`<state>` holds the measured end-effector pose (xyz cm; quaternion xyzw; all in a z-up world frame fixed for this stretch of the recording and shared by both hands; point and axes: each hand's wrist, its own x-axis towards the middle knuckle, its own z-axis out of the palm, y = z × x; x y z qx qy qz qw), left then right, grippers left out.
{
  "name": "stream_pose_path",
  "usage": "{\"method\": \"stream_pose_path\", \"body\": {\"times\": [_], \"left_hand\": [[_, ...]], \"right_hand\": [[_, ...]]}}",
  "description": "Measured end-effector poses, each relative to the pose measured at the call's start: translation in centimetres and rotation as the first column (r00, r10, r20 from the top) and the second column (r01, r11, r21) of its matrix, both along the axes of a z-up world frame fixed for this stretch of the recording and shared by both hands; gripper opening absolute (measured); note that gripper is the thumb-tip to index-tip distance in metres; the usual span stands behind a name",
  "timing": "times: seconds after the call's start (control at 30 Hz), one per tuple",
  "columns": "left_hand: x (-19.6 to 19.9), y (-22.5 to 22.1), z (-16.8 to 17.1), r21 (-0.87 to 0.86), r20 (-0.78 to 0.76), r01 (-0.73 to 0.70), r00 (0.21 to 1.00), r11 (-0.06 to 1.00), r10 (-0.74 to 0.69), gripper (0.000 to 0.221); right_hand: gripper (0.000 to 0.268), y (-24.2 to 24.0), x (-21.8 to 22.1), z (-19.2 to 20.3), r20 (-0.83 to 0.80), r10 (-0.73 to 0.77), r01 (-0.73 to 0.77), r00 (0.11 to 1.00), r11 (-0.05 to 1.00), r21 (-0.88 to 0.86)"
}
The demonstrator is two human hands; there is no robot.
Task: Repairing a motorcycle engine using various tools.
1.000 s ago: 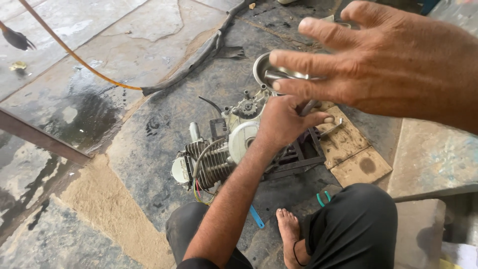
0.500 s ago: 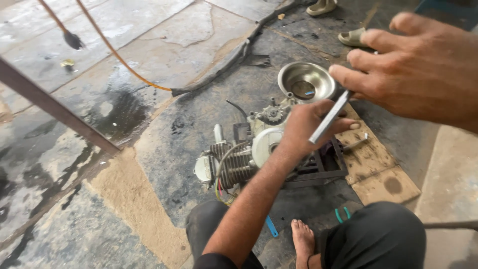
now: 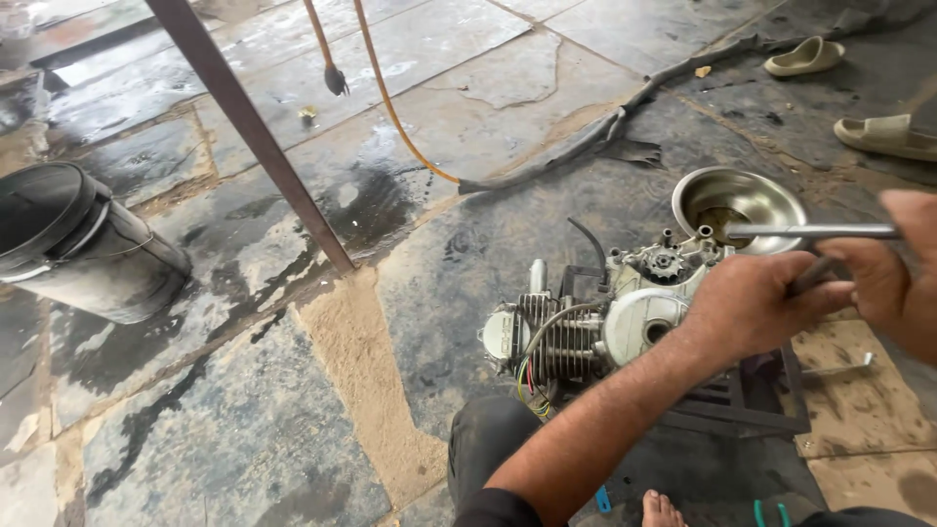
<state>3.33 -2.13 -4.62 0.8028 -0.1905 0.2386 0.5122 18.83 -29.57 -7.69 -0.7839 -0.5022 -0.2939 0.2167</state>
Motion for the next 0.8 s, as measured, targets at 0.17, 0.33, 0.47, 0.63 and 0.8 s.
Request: {"method": "stream_pose_path", "body": {"times": [0.17, 0.33, 0.47, 0.63, 0.8], "left_hand": [[-0.8, 0.3, 0.7, -0.054, 0.108, 0.163, 0.982, 0.985, -0.156, 0.063], [-4.2, 1.2, 5.9, -0.591, 0.340, 0.538, 0.841, 0.601, -0.420, 0.097], [-3.5, 0.2, 5.3, -0.800, 0.340, 0.504, 0.828, 0.327, -0.445, 0.078], [-1.9, 0.5, 6.5, -0.887, 0.326, 0.420, 0.865, 0.193, -0.382, 0.062], [-0.9, 0.4, 6.9, -0.811, 0.224, 0.395, 0.891, 0.431, -0.396, 0.046]], "right_hand": [[0.045, 6.7, -2.4, 2.2, -0.561, 0.224, -0.205, 0.797, 0.974, 0.098], [0.029, 5.1, -1.3, 3.7, -0.560, -0.166, 0.091, 0.811, 0.983, -0.160], [0.043, 6.2, 1.0, 6.7, -0.352, -0.300, 0.012, 0.887, 0.777, -0.630], [0.065, 7.0, 3.6, 6.1, -0.714, 0.030, -0.410, 0.699, 0.835, -0.366], [0.040, 2.9, 7.1, 6.1, -0.964, 0.149, -0.725, 0.221, 0.686, -0.060]]}}
